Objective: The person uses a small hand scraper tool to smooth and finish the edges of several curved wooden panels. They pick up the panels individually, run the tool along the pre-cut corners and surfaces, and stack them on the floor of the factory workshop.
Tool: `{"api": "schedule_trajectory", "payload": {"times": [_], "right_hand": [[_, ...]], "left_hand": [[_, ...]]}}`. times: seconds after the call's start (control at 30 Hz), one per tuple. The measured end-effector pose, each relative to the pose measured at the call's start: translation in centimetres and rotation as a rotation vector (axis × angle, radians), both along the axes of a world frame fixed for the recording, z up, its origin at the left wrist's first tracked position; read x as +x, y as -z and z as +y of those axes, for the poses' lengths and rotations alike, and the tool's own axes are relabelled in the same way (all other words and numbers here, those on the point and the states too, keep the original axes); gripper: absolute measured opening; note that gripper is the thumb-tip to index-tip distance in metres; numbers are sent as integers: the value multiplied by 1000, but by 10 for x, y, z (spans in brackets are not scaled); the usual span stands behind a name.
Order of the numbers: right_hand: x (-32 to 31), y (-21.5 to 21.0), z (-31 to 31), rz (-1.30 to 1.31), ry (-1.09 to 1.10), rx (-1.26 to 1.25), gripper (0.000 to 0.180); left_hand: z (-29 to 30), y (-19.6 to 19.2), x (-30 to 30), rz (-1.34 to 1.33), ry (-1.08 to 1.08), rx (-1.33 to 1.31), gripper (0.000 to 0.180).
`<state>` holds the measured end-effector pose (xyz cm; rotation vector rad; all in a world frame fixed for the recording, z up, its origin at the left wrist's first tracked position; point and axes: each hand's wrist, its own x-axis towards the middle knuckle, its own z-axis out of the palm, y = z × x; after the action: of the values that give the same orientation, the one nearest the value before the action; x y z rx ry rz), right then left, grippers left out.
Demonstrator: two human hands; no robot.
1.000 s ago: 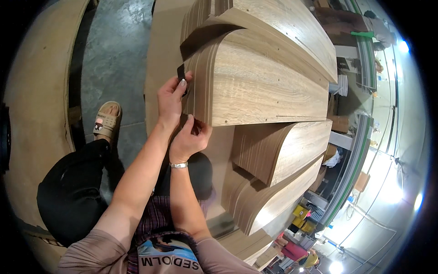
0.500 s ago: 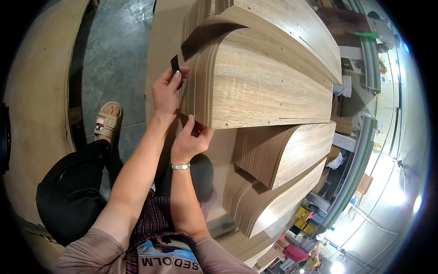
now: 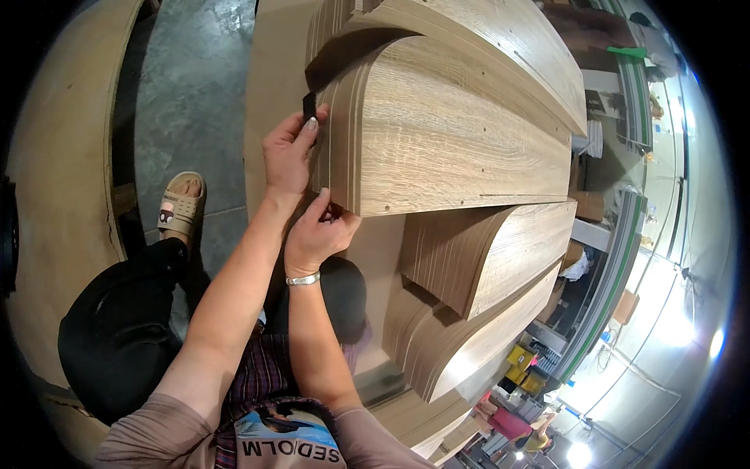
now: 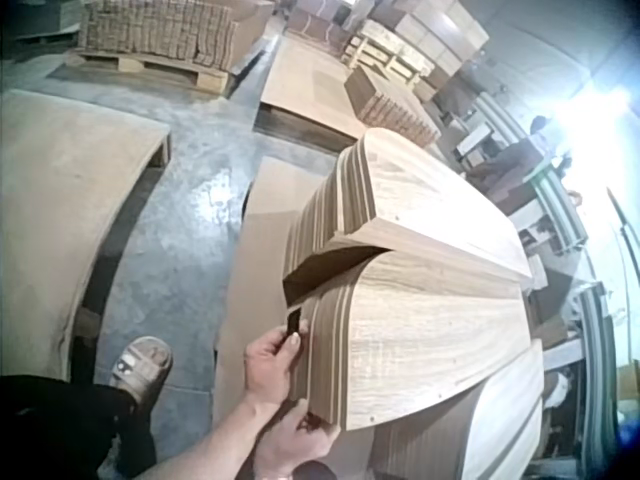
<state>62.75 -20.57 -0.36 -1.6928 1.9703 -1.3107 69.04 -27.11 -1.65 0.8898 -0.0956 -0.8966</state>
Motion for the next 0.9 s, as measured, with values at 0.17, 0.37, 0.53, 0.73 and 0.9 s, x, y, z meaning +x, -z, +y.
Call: {"api": "schedule_trajectory", "payload": {"times": [0.17,0.37,0.53,0.73,0.9], "right_hand": [[0,2,1,31,-1,11,25],[6,2,1,9,11,15,25],[3,3,2,43,6,41,29],[1,8,0,43,-15,0,31],[-5,1,3,-27,-65,35,28]], "left_hand": [[1,0,0,-54,-5,34,17],[1,2,-2,-65,-6,49,17],[1,4,-3,-70,-14,68,17],[-1,1,-3,-77,-12,56,17],[-1,5,11,-70,-1,-13,17]]}}
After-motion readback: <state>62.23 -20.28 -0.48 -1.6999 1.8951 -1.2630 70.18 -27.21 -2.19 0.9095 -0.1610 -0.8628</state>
